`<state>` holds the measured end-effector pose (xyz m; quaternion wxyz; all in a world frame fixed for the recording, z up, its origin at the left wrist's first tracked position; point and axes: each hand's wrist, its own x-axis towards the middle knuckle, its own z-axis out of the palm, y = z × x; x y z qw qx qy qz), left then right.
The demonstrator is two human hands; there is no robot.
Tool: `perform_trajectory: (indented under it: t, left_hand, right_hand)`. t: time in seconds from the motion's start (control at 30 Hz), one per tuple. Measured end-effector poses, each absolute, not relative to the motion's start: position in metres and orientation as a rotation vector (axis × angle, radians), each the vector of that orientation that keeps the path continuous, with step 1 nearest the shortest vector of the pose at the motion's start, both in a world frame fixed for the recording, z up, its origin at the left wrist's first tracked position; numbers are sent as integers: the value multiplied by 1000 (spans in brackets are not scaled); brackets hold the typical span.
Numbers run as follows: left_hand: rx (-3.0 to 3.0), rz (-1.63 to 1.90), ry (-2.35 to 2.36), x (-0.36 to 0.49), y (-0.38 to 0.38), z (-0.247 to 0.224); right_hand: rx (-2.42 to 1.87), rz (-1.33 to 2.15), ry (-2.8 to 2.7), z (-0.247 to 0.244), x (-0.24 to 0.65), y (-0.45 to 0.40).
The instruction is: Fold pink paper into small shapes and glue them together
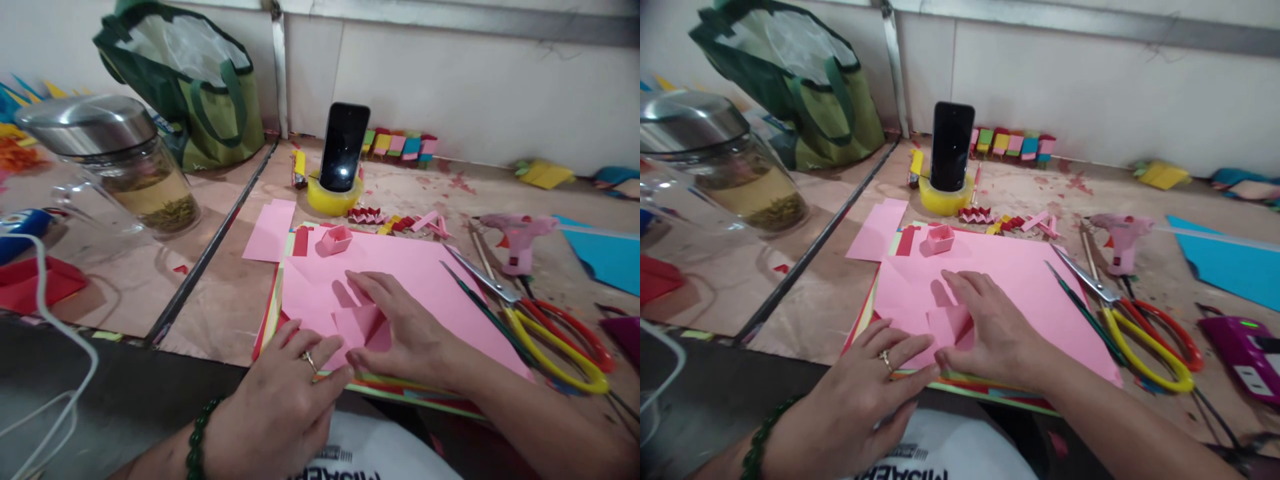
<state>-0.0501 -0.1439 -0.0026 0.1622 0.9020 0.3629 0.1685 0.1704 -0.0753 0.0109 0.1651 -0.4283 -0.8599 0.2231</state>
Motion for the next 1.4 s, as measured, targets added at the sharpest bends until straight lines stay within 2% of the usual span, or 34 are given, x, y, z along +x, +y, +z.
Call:
perform_trajectory:
  t: [0.73, 0.9, 1.17, 1.4]
  left_hand:
    - [2526, 464, 1053, -51, -145, -1]
    - [2505, 445, 1054, -51, -146, 1]
    - [2491, 429, 1056, -52, -147, 4]
    - [2613, 532, 1153, -39, -139, 0]
  right_hand:
    - [-1336, 950, -2209, 10, 203, -54]
    - [-1472, 554, -2271, 6, 198, -59]
    - [-1482, 683, -2170, 2, 214, -40]
    - [-1207, 134, -2578, 8, 213, -47]
